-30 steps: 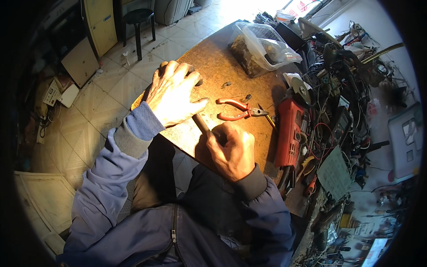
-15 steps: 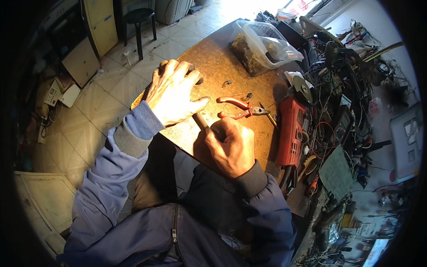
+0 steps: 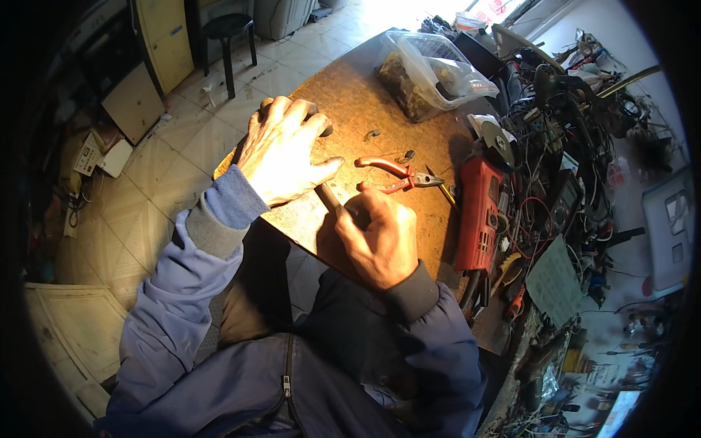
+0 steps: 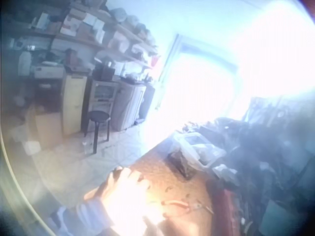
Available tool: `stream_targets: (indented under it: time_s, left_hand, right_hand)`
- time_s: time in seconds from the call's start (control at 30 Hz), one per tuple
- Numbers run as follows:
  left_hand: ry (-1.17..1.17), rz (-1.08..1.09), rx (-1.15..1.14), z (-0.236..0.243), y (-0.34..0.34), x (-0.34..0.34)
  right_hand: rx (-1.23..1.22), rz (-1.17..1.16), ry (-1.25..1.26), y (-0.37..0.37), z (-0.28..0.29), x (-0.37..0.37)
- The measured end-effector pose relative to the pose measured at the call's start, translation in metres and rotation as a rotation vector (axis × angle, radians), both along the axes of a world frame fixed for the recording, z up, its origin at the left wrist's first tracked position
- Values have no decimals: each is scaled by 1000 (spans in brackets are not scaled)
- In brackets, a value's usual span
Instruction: The person uses a hammer and chisel to shape a small metal piece on a workbench, then picks up a red angle grinder and a screwdriver to adjust the tool. The person handles pliers and small metal parts throughout the process.
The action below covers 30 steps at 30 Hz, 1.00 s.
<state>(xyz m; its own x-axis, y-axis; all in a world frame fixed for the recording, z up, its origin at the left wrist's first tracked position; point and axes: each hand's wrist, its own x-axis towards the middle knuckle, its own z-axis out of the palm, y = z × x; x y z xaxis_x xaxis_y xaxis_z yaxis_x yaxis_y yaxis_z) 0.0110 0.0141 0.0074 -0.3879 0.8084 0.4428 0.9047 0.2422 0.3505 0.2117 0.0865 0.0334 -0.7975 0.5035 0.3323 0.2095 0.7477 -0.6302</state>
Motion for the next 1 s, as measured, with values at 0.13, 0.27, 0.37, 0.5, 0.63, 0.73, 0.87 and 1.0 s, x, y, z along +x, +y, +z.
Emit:
stream_targets:
  time_s: [0.13, 0.27, 0.37, 0.5, 0.63, 0.73, 0.87, 1.0]
  left_hand:
    - [-3, 3, -9, 0, 0, 0]
    - [-26, -7, 33, -2, -3, 1]
    - [-8, 2, 51, -5, -2, 2]
    - [-29, -20, -48, 4, -3, 0]
    - [-24, -11, -28, 2, -1, 1]
    - [-10, -2, 5, -1, -3, 1]
    - [9, 8, 34, -5, -1, 1]
    - [-35, -15, -37, 4, -6, 1]
  right_hand:
    - [-37, 11, -43, -1, 1, 17]
    - [-51, -64, -125, -15, 8, 53]
    - [-78, -64, -120, -16, 8, 54]
    - [-57, 19, -30, 1, 1, 6]
    - [-62, -3, -59, 0, 4, 8]
    - [-36, -39, -108, -10, 6, 42]
    - [-153, -104, -145, -19, 11, 59]
    - [-16, 31, -83, -4, 7, 15]
